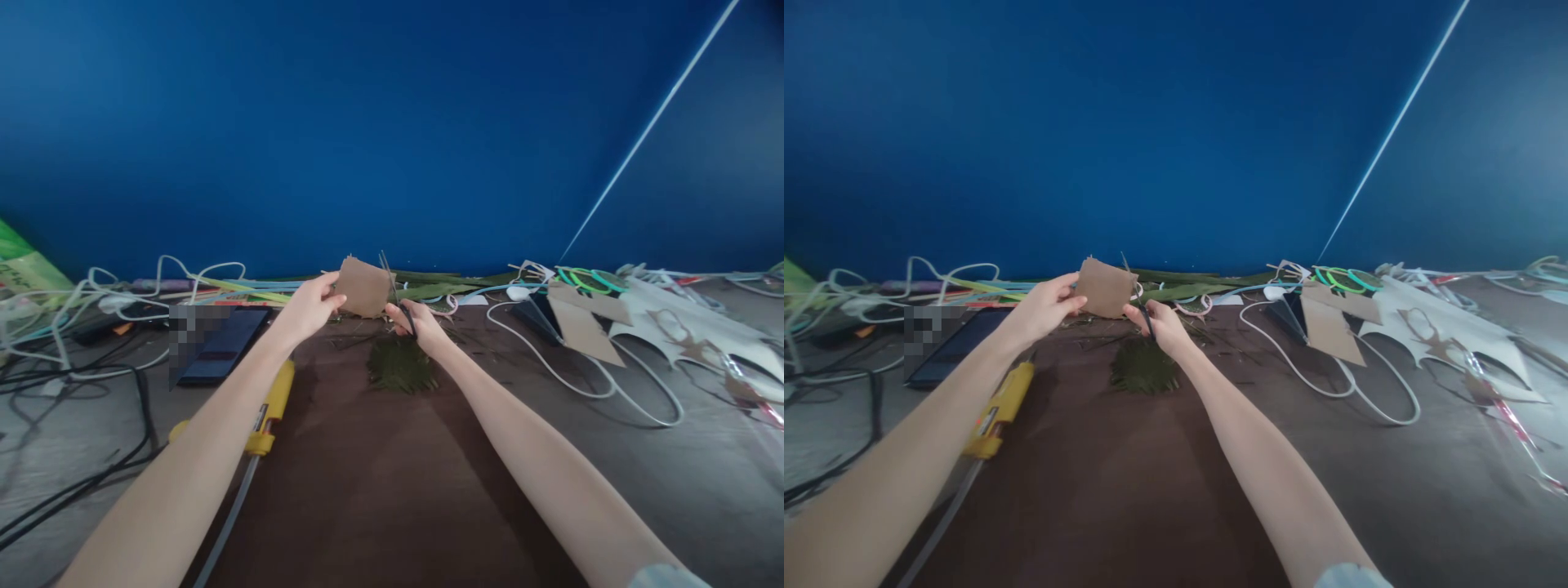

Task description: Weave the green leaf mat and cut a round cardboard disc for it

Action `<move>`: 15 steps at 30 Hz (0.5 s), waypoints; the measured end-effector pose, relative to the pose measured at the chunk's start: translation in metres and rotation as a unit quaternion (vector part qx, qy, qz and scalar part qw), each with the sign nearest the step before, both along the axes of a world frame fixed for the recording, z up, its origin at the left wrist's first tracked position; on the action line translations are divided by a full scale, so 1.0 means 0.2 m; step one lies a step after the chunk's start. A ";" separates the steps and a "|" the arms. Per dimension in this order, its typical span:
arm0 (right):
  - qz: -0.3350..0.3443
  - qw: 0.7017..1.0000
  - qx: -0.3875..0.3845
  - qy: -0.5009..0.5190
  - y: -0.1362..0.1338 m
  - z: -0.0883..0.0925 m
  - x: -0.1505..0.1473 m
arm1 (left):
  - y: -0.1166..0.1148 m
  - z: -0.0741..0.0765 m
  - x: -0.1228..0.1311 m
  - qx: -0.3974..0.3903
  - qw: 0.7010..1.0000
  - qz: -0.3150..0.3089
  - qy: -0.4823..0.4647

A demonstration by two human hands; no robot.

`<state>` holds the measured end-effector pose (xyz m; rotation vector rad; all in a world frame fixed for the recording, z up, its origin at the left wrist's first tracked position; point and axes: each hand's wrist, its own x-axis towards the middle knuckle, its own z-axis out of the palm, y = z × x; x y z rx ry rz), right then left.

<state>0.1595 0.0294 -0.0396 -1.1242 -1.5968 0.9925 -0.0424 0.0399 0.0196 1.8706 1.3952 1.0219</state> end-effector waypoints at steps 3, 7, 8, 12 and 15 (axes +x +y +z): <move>-0.011 1.000 0.008 -0.021 -0.02 0.03 0.00 | -0.01 0.02 0.00 -0.001 1.000 -0.014 -0.011; -0.026 0.999 0.010 -0.045 -0.03 0.03 -0.01 | -0.04 0.06 0.00 0.003 1.000 -0.007 -0.013; -0.027 0.998 0.010 -0.050 -0.02 0.02 -0.01 | -0.04 0.06 0.00 0.005 1.000 0.002 -0.010; -0.038 0.998 0.015 -0.054 0.00 0.00 -0.01 | -0.03 0.05 0.00 0.020 0.998 0.053 -0.019; -0.056 0.997 0.014 -0.048 0.01 -0.02 -0.01 | -0.01 0.02 0.02 0.000 0.993 0.082 -0.089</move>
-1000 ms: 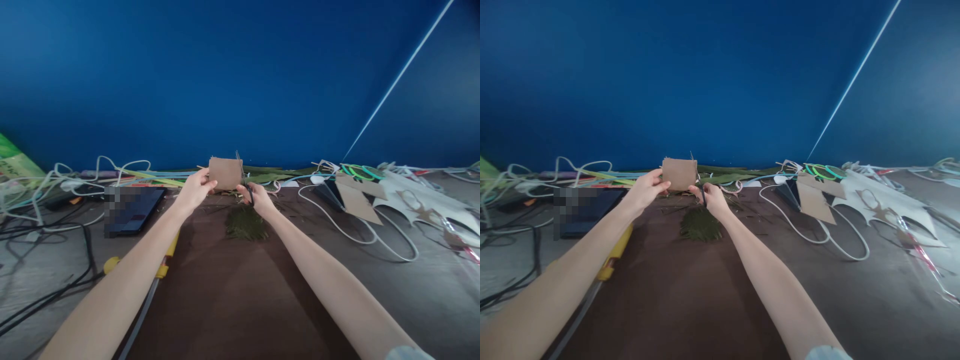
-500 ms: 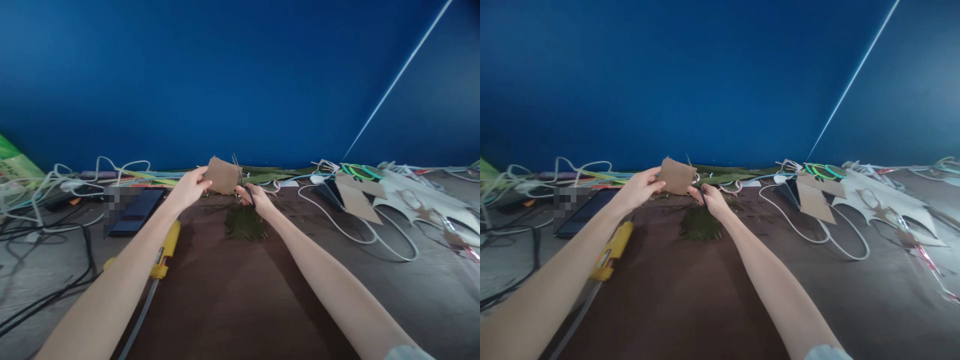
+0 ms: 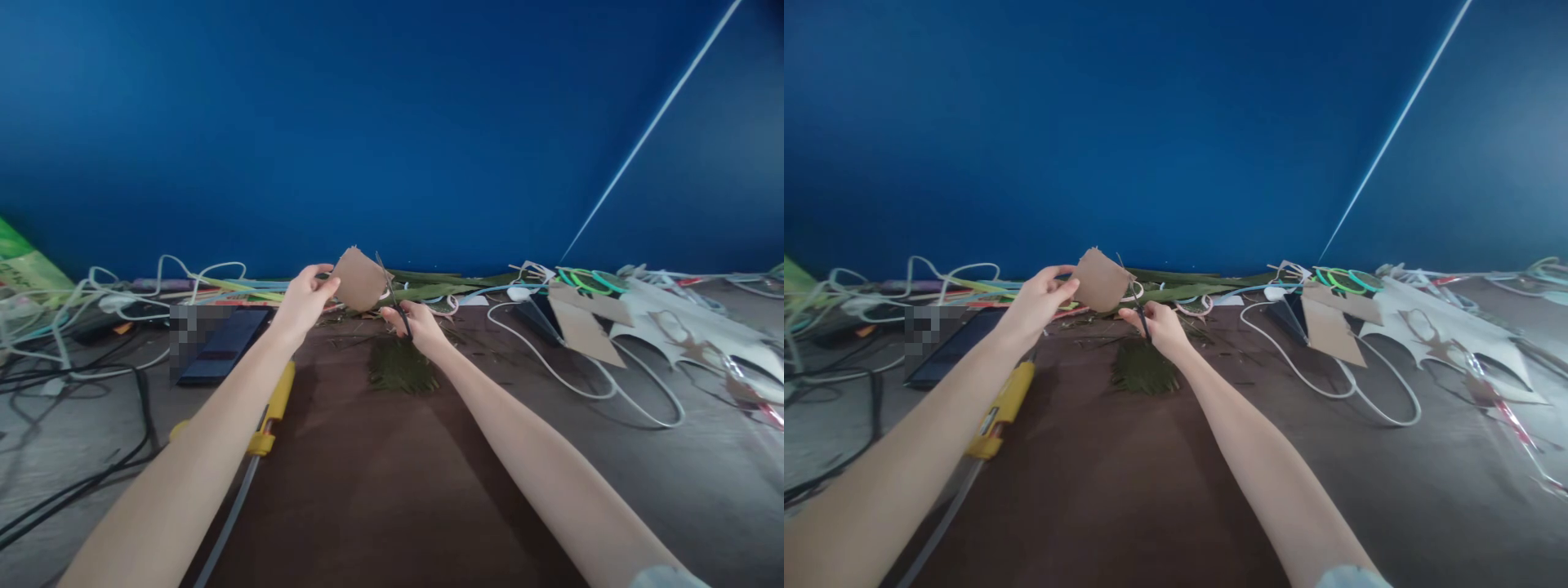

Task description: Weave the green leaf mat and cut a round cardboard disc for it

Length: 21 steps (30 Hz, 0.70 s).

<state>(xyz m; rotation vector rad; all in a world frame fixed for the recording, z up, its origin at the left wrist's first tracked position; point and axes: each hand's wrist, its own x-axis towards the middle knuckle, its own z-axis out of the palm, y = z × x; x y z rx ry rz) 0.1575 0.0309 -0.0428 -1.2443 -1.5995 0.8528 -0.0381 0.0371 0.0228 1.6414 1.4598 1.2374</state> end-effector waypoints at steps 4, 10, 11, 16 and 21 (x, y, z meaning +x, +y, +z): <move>-0.006 1.000 -0.003 0.025 0.01 -0.01 -0.01 | -0.01 -0.05 0.07 -0.077 0.985 -0.024 -0.155; 0.030 0.997 -0.006 0.072 -0.01 0.00 -0.04 | -0.08 -0.06 0.16 -0.160 0.956 -0.102 -0.225; 0.046 0.995 -0.007 0.090 -0.02 0.01 -0.04 | -0.08 -0.06 0.16 -0.157 0.959 -0.104 -0.212; 0.085 0.986 0.005 0.145 -0.04 0.06 -0.06 | -0.07 -0.06 0.16 -0.145 0.967 -0.118 -0.172; 0.069 0.991 0.008 0.111 -0.03 0.05 -0.05 | -0.07 -0.05 0.15 -0.129 0.972 -0.111 -0.164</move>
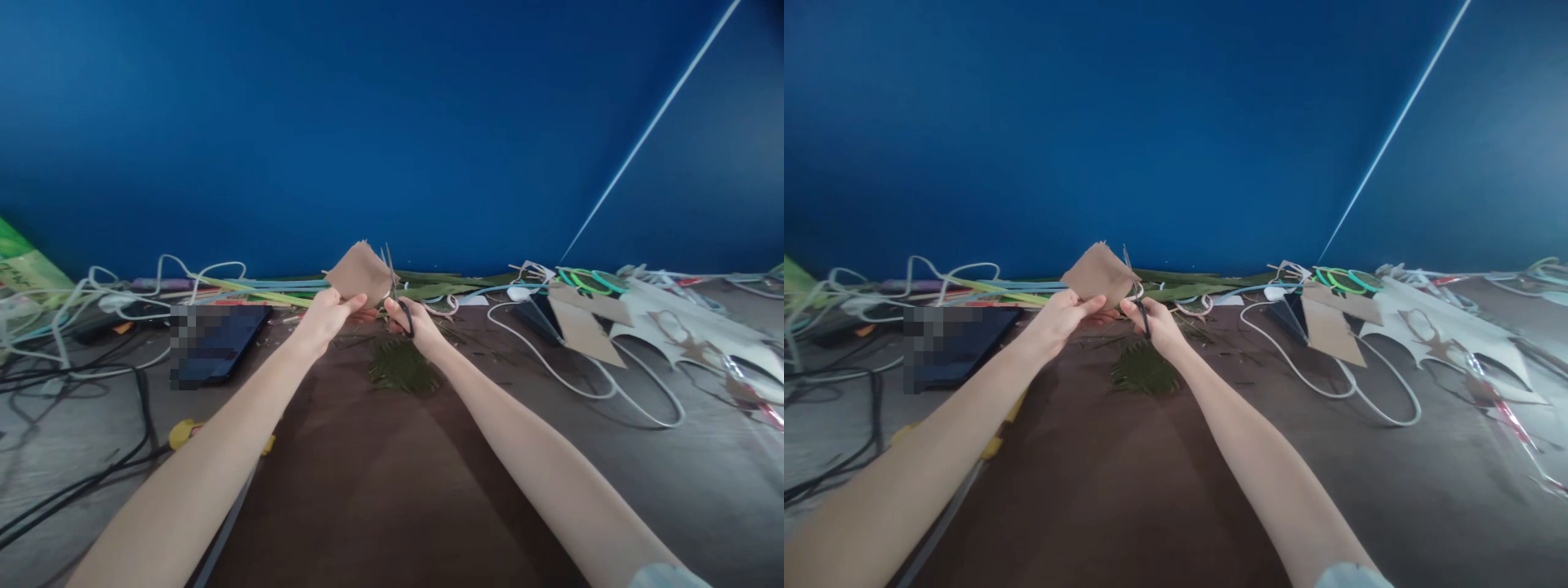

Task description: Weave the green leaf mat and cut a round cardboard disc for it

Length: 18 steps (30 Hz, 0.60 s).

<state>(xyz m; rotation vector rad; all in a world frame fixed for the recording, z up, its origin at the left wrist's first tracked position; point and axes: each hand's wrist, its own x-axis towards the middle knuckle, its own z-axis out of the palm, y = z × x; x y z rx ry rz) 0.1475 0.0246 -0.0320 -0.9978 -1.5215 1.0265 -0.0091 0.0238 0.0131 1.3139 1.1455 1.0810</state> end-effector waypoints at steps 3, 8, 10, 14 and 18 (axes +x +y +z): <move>-0.028 0.999 -0.004 -0.022 0.01 -0.01 0.01 | 0.00 0.01 -0.01 -0.001 1.000 -0.003 -0.004; -0.051 0.997 -0.003 -0.062 0.00 -0.02 0.01 | 0.00 0.02 -0.03 -0.026 0.999 0.021 -0.016; -0.047 0.997 -0.007 -0.068 0.00 -0.02 0.01 | 0.00 0.02 -0.04 -0.035 0.997 0.043 -0.059; -0.027 0.998 -0.023 -0.050 0.01 -0.03 0.01 | 0.02 0.02 -0.04 -0.055 0.983 0.039 -0.171; 0.014 1.000 -0.015 -0.019 0.01 -0.03 0.02 | 0.03 0.01 -0.04 -0.031 0.985 0.024 -0.170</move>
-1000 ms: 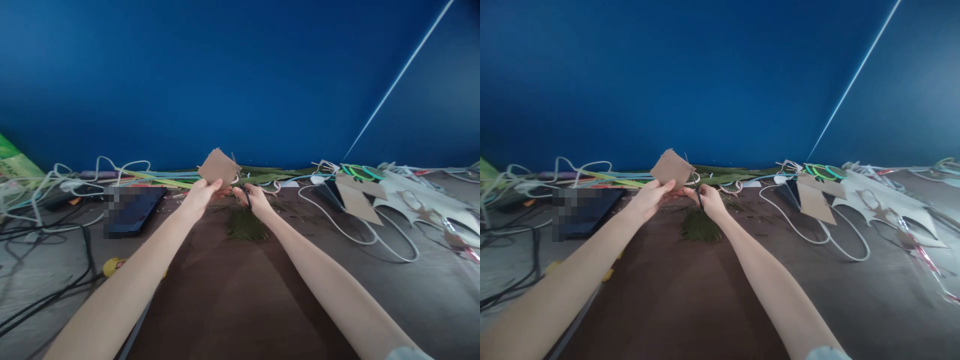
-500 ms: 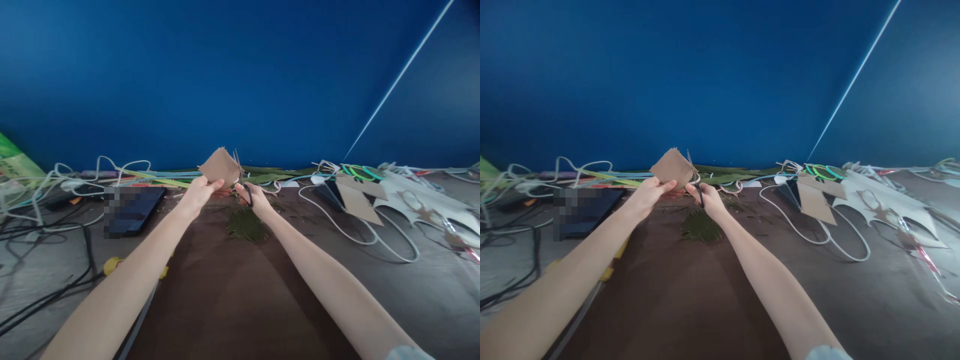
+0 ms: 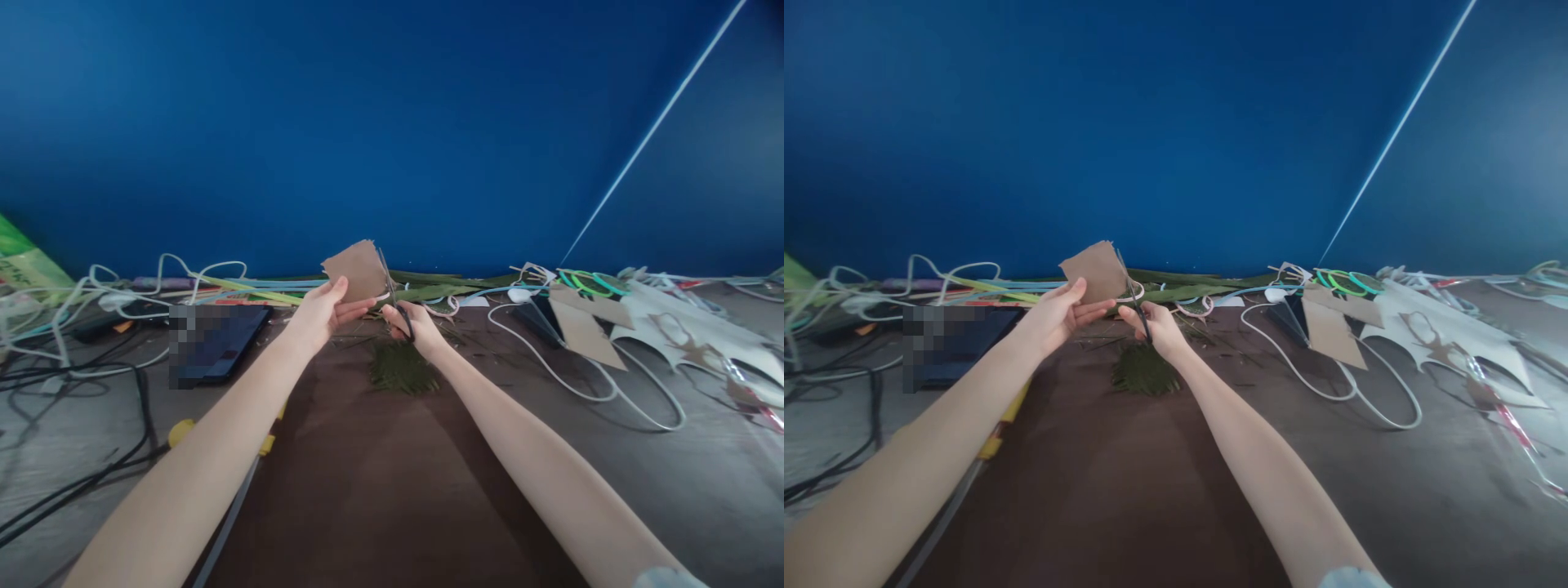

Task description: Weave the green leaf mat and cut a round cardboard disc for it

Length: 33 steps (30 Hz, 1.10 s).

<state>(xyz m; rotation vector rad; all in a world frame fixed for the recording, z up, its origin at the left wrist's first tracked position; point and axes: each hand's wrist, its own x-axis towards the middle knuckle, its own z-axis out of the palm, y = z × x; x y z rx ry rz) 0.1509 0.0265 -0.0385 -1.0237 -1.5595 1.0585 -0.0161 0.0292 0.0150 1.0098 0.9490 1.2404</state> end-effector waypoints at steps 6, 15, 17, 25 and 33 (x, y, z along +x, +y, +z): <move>0.016 1.000 0.008 0.011 -0.01 0.00 0.00 | -0.01 -0.01 -0.01 0.017 0.998 -0.017 0.050; -0.054 0.996 0.016 -0.073 0.00 0.00 0.01 | -0.02 0.02 -0.01 0.012 0.998 0.004 0.057; -0.059 0.995 0.020 -0.078 0.01 -0.01 0.01 | -0.03 0.02 -0.01 0.012 0.999 0.004 0.052; -0.057 0.995 0.017 -0.083 0.01 0.00 0.01 | 0.00 0.01 -0.01 -0.005 0.999 0.012 0.050; 0.003 1.000 -0.015 0.013 -0.01 0.00 0.00 | -0.03 0.03 -0.02 -0.002 0.992 -0.026 0.123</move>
